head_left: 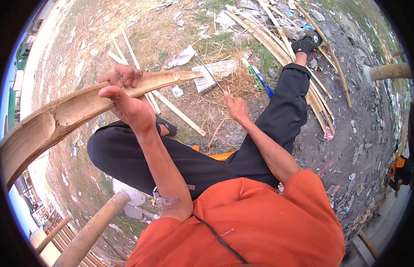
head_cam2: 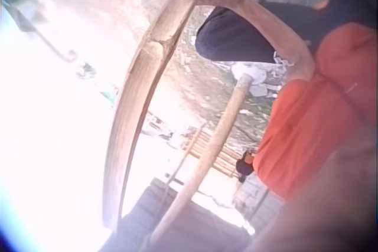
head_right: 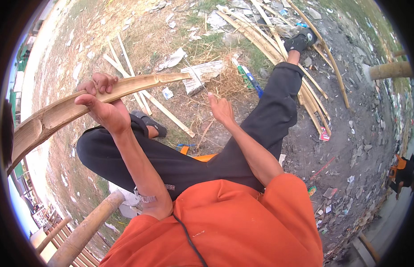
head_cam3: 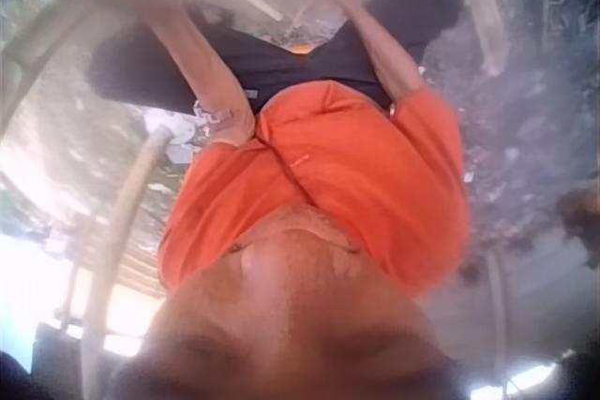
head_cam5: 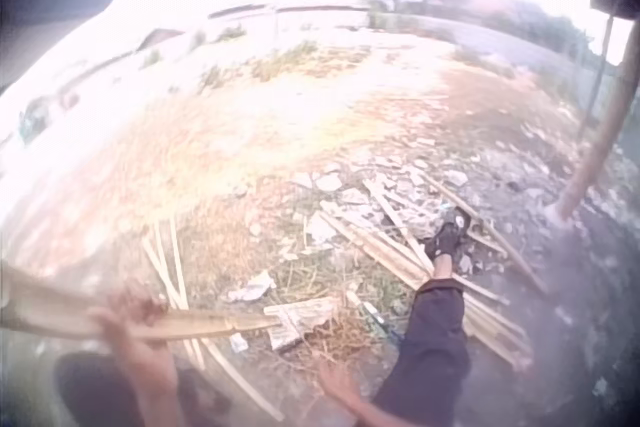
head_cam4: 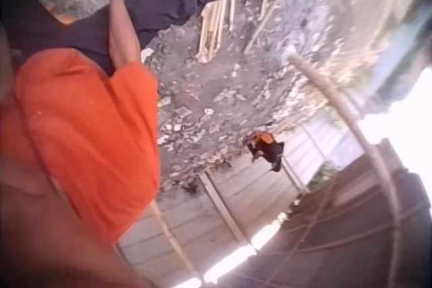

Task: The person sits on the ground and uses a knife to shave a long piece of bamboo held in their left hand. They repeatedly scrape the surface of the bamboo to remove the outer layer, rotating the piece to work on different sides.

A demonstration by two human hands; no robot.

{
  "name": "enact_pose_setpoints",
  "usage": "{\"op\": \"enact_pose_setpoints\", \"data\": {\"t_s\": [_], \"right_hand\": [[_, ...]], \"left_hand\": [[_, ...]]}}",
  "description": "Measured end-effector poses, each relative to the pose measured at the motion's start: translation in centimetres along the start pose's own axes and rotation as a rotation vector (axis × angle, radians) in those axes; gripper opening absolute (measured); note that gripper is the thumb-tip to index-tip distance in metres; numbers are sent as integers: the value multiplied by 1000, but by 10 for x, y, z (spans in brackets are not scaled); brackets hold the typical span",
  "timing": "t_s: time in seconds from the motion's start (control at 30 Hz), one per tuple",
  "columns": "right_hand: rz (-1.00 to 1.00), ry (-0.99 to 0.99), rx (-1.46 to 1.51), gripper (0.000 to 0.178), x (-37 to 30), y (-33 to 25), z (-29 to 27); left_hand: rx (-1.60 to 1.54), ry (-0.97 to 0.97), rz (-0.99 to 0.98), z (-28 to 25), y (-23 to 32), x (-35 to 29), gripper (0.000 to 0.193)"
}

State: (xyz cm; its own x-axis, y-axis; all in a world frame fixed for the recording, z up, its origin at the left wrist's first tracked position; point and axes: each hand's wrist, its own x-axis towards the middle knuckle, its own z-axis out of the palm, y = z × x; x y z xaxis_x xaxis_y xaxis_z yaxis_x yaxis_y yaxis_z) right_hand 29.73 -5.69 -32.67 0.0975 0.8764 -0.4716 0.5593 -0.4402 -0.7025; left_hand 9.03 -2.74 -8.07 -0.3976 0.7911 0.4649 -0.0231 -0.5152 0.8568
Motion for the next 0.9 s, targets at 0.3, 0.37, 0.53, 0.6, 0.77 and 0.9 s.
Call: {"op": "enact_pose_setpoints", "data": {"t_s": [0.3, 0.37, 0.53, 0.6, 0.77, 0.9], "right_hand": [[141, -99, -127, 77, 15, 29, 20], [225, -138, -46, 78, 17, 28, 16], [-83, 67, 213, 71, 4, -14, -5], [-113, 40, 212, 71, 5, -7, 2], [119, 189, -138, 73, 25, 54, 35], [-30, 3, 30, 73, 9, -6, -1]], "left_hand": [[-48, -182, 44, 5, -5, 3, 53], [-54, -217, 65, 0, -4, 9, 53], [-132, -259, 69, 3, -8, 0, 54], [-145, -274, 70, 2, -8, -1, 55], [-191, -339, 55, 7, -9, 5, 56], [-180, -365, 57, -8, -13, 1, 57]]}}
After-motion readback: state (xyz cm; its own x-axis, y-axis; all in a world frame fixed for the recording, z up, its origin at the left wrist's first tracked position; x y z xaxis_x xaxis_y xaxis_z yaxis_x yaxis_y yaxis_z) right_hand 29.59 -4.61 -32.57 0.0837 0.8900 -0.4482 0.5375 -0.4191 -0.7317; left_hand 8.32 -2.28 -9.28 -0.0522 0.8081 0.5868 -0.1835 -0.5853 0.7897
